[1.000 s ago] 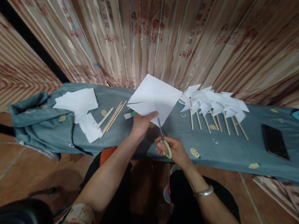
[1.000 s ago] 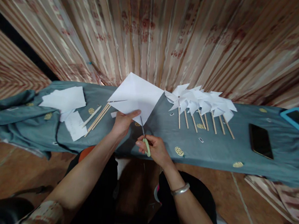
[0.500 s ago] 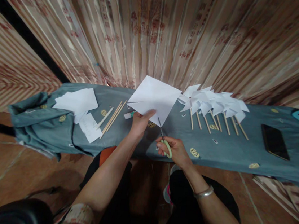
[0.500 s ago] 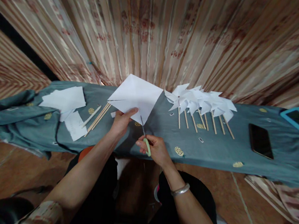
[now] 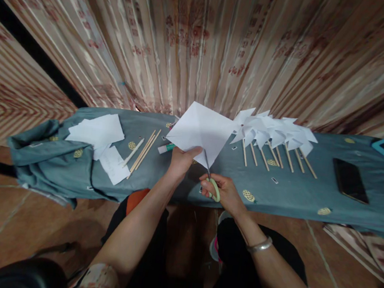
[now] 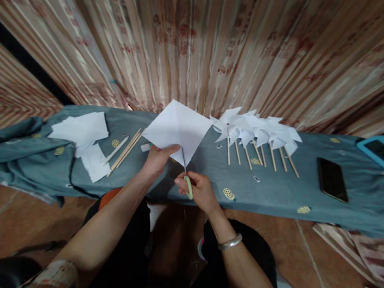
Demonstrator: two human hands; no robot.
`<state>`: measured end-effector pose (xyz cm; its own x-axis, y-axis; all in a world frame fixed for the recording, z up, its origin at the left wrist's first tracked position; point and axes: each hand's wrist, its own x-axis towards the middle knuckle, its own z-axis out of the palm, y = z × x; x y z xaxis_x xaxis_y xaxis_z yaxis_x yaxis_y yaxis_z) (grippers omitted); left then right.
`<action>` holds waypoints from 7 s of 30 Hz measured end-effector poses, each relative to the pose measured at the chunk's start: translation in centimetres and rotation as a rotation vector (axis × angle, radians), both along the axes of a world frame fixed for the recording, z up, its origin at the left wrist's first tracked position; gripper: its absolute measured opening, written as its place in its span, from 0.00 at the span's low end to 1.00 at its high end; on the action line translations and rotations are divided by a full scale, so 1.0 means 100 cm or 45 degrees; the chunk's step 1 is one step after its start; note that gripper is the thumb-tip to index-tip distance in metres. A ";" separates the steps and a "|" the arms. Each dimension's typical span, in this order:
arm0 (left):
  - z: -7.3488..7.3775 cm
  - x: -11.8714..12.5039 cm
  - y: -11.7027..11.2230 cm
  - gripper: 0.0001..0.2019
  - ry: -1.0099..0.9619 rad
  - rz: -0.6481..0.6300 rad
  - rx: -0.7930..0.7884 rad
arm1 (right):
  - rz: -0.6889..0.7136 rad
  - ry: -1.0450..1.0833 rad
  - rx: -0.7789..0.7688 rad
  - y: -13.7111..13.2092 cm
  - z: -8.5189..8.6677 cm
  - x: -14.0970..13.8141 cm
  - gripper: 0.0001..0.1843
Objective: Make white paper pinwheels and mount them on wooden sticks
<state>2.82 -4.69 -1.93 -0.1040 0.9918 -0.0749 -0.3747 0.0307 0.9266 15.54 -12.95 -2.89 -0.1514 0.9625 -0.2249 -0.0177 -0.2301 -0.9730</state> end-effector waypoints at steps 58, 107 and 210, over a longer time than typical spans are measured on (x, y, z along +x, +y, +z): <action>-0.003 0.002 -0.011 0.10 0.117 -0.133 0.000 | -0.065 -0.050 0.060 0.004 -0.008 0.007 0.24; -0.004 -0.002 -0.007 0.12 0.089 -0.072 0.020 | 0.051 -0.045 0.021 0.003 -0.006 0.009 0.23; 0.017 -0.004 0.000 0.08 -0.548 0.032 -0.277 | 0.237 -0.081 -0.070 -0.003 0.005 0.023 0.29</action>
